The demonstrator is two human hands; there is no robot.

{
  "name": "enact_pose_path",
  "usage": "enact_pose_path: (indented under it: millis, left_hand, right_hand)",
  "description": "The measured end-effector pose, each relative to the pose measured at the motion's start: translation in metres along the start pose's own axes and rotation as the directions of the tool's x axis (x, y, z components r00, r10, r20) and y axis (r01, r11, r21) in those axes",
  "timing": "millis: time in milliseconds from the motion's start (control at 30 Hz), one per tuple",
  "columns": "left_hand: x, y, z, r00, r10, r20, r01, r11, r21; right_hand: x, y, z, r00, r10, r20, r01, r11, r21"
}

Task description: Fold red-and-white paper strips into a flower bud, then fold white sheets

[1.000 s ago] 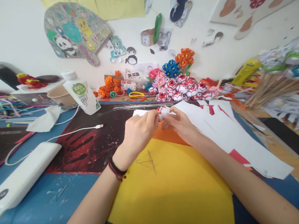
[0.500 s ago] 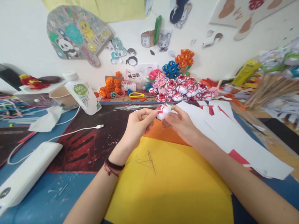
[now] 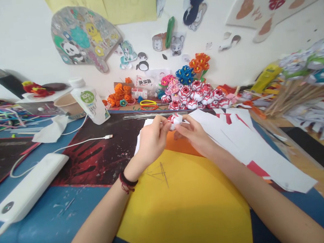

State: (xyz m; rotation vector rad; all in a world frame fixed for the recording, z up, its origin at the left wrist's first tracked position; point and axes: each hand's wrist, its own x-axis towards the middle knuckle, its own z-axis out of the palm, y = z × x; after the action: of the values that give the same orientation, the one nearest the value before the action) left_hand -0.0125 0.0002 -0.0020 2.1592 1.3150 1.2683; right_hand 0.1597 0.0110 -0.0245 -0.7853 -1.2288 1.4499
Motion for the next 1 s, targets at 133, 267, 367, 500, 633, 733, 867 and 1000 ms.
enact_pose_path:
  millis: [133,267,367,500,633,733,867,1000]
  left_hand:
    - [-0.0012,0.0007,0.0009,1.000,0.011,-0.004,-0.011,1.000,0.022]
    - [0.0016,0.0024,-0.0022,0.999,-0.023,0.037,0.029,0.985,-0.170]
    - [0.0050,0.0031,-0.0061,0.995,-0.097,0.019,0.098,0.953,-0.287]
    - [0.0059,0.0034,-0.0079,0.994,-0.100,0.044,0.109,0.934,-0.340]
    - [0.0037,0.0051,-0.0066,0.993,-0.079,0.087,0.103,0.942,-0.321]
    - [0.0031,0.0062,-0.0063,0.993,-0.073,0.090,0.097,0.947,-0.305]
    - [0.0040,0.0064,-0.0066,0.990,-0.089,0.112,0.120,0.944,-0.307]
    - [0.0044,0.0047,-0.0062,0.990,-0.073,0.118,0.100,0.964,-0.247]
  right_hand:
    - [-0.0001,0.0008,0.0000,0.999,0.026,0.047,-0.028,0.998,0.054]
    - [0.0020,-0.0018,-0.0012,0.999,0.039,0.028,-0.042,0.991,0.126]
    - [0.0032,-0.0037,-0.0029,1.000,0.021,0.016,-0.023,0.990,0.141]
    - [0.0031,-0.0034,-0.0046,1.000,0.006,0.022,-0.009,0.991,0.130]
    - [0.0022,-0.0013,-0.0048,0.999,-0.012,0.032,0.007,0.990,0.141]
    - [0.0020,-0.0009,-0.0046,0.999,-0.021,0.027,0.017,0.989,0.148]
    - [0.0021,-0.0024,-0.0047,1.000,-0.014,0.025,0.011,0.992,0.127]
    - [0.0023,-0.0025,-0.0061,0.999,-0.028,0.036,0.023,0.991,0.131]
